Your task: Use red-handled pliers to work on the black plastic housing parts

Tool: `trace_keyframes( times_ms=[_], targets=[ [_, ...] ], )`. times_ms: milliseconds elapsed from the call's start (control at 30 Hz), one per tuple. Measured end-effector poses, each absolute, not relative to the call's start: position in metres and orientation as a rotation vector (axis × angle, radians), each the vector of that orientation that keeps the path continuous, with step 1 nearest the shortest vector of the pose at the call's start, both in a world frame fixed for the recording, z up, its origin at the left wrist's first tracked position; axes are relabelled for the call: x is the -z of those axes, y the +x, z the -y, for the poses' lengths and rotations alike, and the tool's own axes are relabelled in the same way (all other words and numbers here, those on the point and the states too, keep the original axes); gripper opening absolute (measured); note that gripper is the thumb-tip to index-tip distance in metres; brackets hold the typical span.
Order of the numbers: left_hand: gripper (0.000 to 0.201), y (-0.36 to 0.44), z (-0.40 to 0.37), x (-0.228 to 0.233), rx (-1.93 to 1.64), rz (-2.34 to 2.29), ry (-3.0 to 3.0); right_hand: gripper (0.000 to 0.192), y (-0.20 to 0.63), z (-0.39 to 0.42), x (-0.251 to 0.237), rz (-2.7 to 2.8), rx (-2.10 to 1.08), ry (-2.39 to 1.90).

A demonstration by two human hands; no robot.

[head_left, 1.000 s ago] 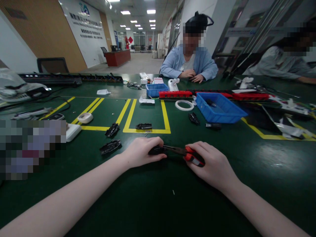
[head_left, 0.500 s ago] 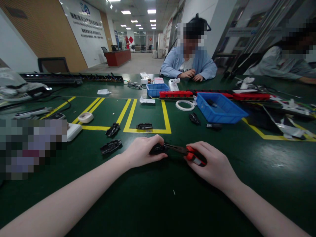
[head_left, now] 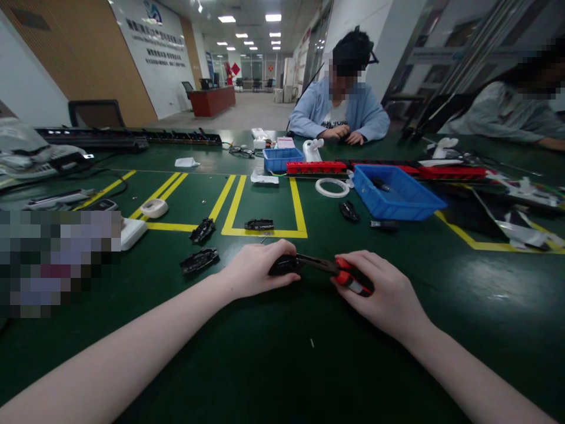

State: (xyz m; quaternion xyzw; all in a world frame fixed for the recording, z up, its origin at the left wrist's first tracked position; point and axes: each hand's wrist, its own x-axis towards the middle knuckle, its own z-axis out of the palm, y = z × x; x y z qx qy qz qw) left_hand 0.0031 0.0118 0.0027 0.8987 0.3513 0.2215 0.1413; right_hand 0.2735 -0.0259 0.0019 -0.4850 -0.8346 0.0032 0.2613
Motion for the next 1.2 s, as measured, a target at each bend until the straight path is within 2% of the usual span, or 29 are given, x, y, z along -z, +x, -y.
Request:
trace_keyframes(
  times_ms=[367,867,1200],
  targets=[
    [0.035,0.0021,-0.0121,-0.0027,-0.587,-0.965,2.588,0.037,0.2715,0.0258,-0.0026,2.302,0.079,-1.255],
    [0.031,0.0018,-0.01,-0.0027,-0.678,-0.975,2.708,0.032,0.2668,0.0302,-0.0062,2.321,-0.059,-1.266],
    [0.027,0.0001,-0.0121,0.0013,-0.775,-0.824,2.768,0.031,0.2683,0.0291,-0.0044,2.332,-0.099,-1.285]
  ],
)
